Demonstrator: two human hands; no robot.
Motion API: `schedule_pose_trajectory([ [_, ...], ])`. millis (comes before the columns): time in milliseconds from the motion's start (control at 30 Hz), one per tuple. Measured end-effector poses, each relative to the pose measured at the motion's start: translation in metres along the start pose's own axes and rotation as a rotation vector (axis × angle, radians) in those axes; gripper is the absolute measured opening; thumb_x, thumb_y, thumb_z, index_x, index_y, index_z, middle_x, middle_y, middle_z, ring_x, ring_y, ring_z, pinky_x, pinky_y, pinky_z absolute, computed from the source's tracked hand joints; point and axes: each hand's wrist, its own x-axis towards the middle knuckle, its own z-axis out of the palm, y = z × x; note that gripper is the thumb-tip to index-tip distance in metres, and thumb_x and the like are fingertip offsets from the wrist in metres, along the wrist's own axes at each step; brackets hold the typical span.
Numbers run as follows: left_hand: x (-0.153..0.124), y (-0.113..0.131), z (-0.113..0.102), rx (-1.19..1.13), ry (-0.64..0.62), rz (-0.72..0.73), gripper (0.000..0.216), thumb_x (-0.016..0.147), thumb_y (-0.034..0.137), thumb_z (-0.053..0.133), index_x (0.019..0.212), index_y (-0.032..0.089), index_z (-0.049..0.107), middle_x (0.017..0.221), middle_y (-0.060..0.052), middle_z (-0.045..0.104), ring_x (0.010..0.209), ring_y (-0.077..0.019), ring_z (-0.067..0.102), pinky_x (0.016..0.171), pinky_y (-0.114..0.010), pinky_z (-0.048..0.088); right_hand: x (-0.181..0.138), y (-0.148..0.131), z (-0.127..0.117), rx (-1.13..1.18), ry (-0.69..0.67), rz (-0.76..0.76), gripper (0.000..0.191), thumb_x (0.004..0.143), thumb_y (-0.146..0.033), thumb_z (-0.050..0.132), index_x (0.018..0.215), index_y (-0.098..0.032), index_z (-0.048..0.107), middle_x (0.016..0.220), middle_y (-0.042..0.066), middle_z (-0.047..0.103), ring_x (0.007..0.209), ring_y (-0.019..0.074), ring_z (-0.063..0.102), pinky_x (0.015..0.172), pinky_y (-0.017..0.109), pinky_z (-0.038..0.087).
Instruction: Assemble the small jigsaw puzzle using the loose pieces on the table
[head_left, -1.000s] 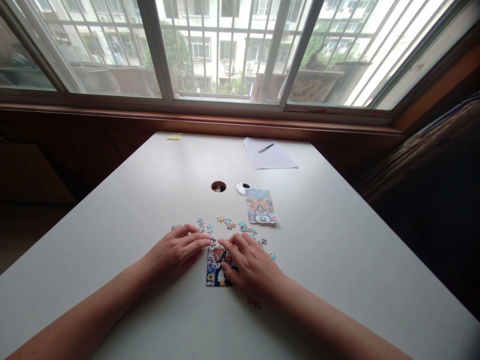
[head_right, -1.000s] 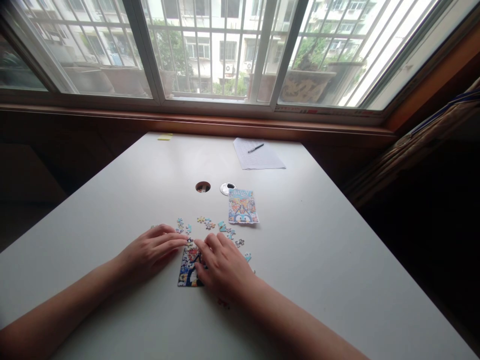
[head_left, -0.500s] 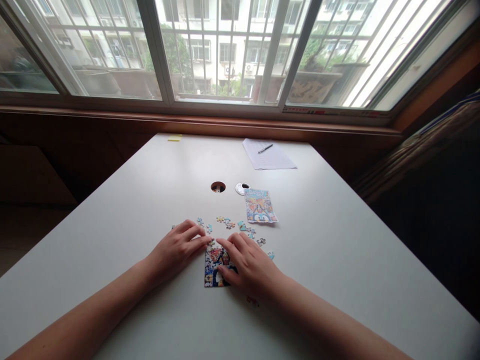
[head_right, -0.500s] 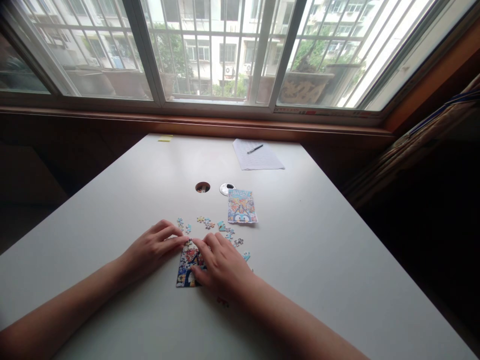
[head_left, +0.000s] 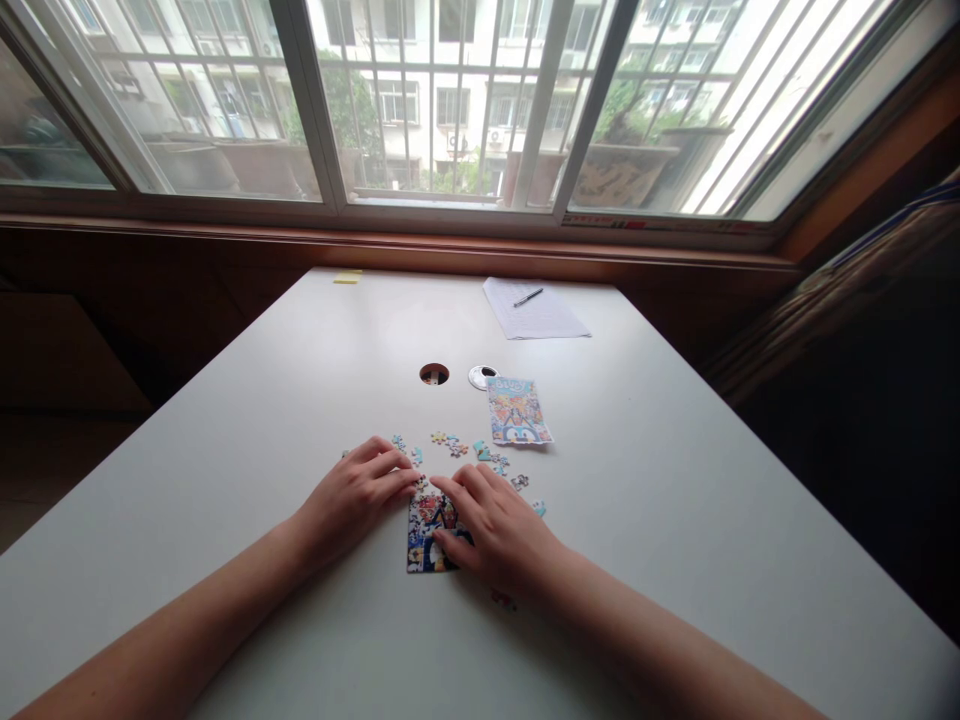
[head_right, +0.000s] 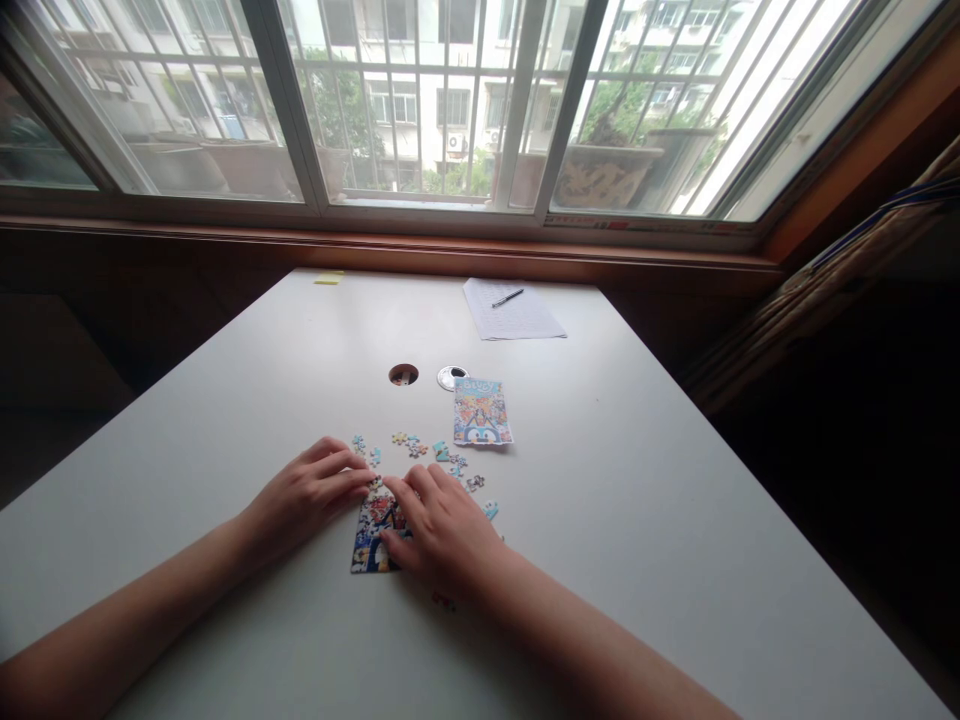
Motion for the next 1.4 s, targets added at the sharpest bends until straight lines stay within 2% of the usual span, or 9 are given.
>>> schedule_pose_trajectory([
  [700,-0.002,-0.012,0.003,-0.101,-0.001,0.021,0.024,0.099,0.016,0.061,0.122,0.023,0.068,0.106,-0.006,0.069,0.102,-0.0211,0.055,0.089,-0.035,0.055,0.0,0.0,-0.001,-0.011,0.012,-0.004,0.051,0.094,-0.034,0.065,0.14,-0.014,0.053,0.11,0.013,0.06,0.1,0.0275,0.053,0.093,0.047,0.053],
  [1400,-0.002,-0.018,-0.002,-0.12,-0.031,0.072,0.022,0.1,0.019,0.06,0.119,0.026,0.071,0.108,-0.005,0.071,0.102,-0.0205,0.054,0.089,-0.033,0.054,0.002,-0.001,-0.003,-0.018,0.0,-0.006,0.049,0.094,-0.034,0.065,0.137,-0.014,0.054,0.11,0.013,0.061,0.099,0.0277,0.054,0.091,0.046,0.053],
])
